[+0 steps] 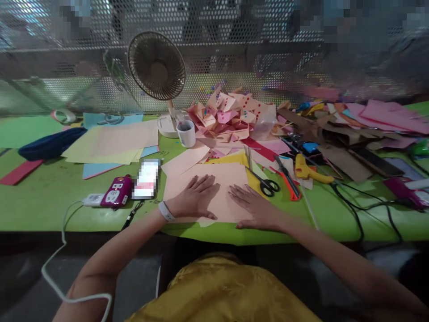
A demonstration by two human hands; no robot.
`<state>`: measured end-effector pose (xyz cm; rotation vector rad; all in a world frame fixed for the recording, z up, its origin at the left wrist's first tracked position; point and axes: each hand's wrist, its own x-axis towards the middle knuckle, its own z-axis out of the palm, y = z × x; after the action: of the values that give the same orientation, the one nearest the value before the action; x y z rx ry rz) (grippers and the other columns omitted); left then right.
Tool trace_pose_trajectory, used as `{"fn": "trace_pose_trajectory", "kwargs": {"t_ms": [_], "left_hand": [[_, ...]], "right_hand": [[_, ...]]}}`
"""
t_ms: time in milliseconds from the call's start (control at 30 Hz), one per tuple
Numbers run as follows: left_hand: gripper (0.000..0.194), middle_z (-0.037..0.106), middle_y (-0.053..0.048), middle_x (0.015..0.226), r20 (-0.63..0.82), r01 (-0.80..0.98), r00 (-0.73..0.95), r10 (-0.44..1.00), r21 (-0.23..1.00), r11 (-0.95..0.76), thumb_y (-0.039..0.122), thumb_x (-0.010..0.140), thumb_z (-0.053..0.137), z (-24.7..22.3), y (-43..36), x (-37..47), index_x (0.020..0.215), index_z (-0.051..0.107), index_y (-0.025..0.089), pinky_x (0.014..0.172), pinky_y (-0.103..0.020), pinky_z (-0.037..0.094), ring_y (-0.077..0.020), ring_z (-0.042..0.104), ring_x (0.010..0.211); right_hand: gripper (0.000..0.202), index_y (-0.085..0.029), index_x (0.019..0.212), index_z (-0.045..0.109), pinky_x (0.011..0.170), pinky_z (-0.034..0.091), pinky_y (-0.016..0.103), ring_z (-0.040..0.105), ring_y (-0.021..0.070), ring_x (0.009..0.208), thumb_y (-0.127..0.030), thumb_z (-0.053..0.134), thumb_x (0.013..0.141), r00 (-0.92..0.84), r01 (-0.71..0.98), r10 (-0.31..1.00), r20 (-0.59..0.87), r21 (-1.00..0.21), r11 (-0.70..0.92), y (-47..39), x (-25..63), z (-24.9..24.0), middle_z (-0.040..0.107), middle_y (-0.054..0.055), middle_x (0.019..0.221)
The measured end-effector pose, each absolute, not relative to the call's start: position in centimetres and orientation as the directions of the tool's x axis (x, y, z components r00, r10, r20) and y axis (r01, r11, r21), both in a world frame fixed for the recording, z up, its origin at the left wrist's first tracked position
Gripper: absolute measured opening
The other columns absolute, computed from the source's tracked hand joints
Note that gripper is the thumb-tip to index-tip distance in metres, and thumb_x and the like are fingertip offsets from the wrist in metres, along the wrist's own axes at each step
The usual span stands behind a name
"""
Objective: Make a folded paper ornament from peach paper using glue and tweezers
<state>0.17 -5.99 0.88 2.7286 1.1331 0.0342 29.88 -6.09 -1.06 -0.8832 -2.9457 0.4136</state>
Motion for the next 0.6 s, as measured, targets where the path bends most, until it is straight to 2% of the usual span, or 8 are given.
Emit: {"fn": "trace_pose_trajectory", "kwargs": {"t_ms": [167,233,333,367,433,500,600], "left_hand": [[0.087,0.024,-0.017,0.159,-0.018,0.742,0.665,0.747,0.131,-0.657,0.075,0.085,0.035,1.0,-7.8,0.2,0.151,0.030,0.018,0.118,-0.053,0.010,-0.0315,0.018,0.148],[0.087,0.024,-0.016,0.159,-0.014,0.731,0.676,0.737,0.141,-0.668,0.075,0.085,0.035,1.2,-8.4,0.0,0.151,0.029,0.019,0.118,-0.054,0.012,-0.0322,0.019,0.147],[0.094,0.028,-0.016,0.157,0.009,0.704,0.697,0.717,0.182,-0.686,0.078,0.079,0.043,1.6,-8.8,-0.3,0.152,0.028,0.019,0.117,-0.057,0.014,-0.0350,0.021,0.146],[0.090,0.032,-0.015,0.156,0.026,0.699,0.697,0.717,0.197,-0.687,0.075,0.081,0.046,1.8,-8.9,-0.4,0.151,0.030,0.020,0.117,-0.058,0.015,-0.0348,0.023,0.146],[0.066,0.042,-0.010,0.151,0.058,0.685,0.699,0.713,0.234,-0.690,0.061,0.090,0.047,1.9,-9.0,-0.5,0.146,0.040,0.026,0.117,-0.056,0.019,-0.0311,0.031,0.144],[0.040,0.053,-0.005,0.144,0.090,0.659,0.700,0.708,0.301,-0.690,0.042,0.098,0.044,1.9,-9.1,-0.7,0.136,0.053,0.031,0.117,-0.053,0.023,-0.0251,0.042,0.138],[0.033,0.062,-0.004,0.133,0.171,0.581,0.687,0.706,0.455,-0.675,0.029,0.099,0.043,1.9,-9.1,-1.1,0.128,0.060,0.030,0.117,-0.049,0.030,-0.0193,0.055,0.127]], "right_hand": [[0.080,-0.014,0.151,0.030,0.120,0.016,0.052,0.023,0.0268,0.147,-0.066,0.041,0.091,-0.830,0.540,0.557,0.036,-0.201,0.817,-6.4,29.6,-0.9,0.028,0.015,0.156],[0.069,-0.014,0.147,0.039,0.118,0.021,0.053,0.027,0.0274,0.145,-0.059,0.042,0.094,-0.830,0.530,0.552,0.087,-0.188,0.827,-6.3,29.5,-0.8,0.035,0.015,0.154],[0.049,-0.015,0.136,0.054,0.115,0.031,0.053,0.044,0.0263,0.136,-0.046,0.043,0.099,-0.828,0.495,0.527,0.193,-0.189,0.848,-6.1,29.6,-0.9,0.051,0.014,0.143],[0.043,-0.016,0.130,0.059,0.112,0.036,0.050,0.052,0.0249,0.129,-0.042,0.042,0.100,-0.821,0.483,0.521,0.233,-0.201,0.852,-6.0,29.6,-0.9,0.058,0.014,0.136],[0.035,-0.018,0.114,0.068,0.105,0.046,0.045,0.066,0.0215,0.111,-0.037,0.042,0.100,-0.788,0.473,0.531,0.311,-0.247,0.846,-5.8,29.6,-0.8,0.070,0.010,0.118],[0.033,-0.020,0.101,0.071,0.100,0.050,0.042,0.071,0.0190,0.094,-0.038,0.044,0.100,-0.732,0.474,0.574,0.366,-0.332,0.816,-5.7,29.6,-0.3,0.075,0.007,0.102],[0.032,-0.022,0.101,0.070,0.097,0.051,0.039,0.071,0.0196,0.093,-0.048,0.054,0.093,-0.627,0.475,0.688,0.365,-0.522,0.709,-5.7,29.8,1.0,0.076,0.006,0.099]]}}
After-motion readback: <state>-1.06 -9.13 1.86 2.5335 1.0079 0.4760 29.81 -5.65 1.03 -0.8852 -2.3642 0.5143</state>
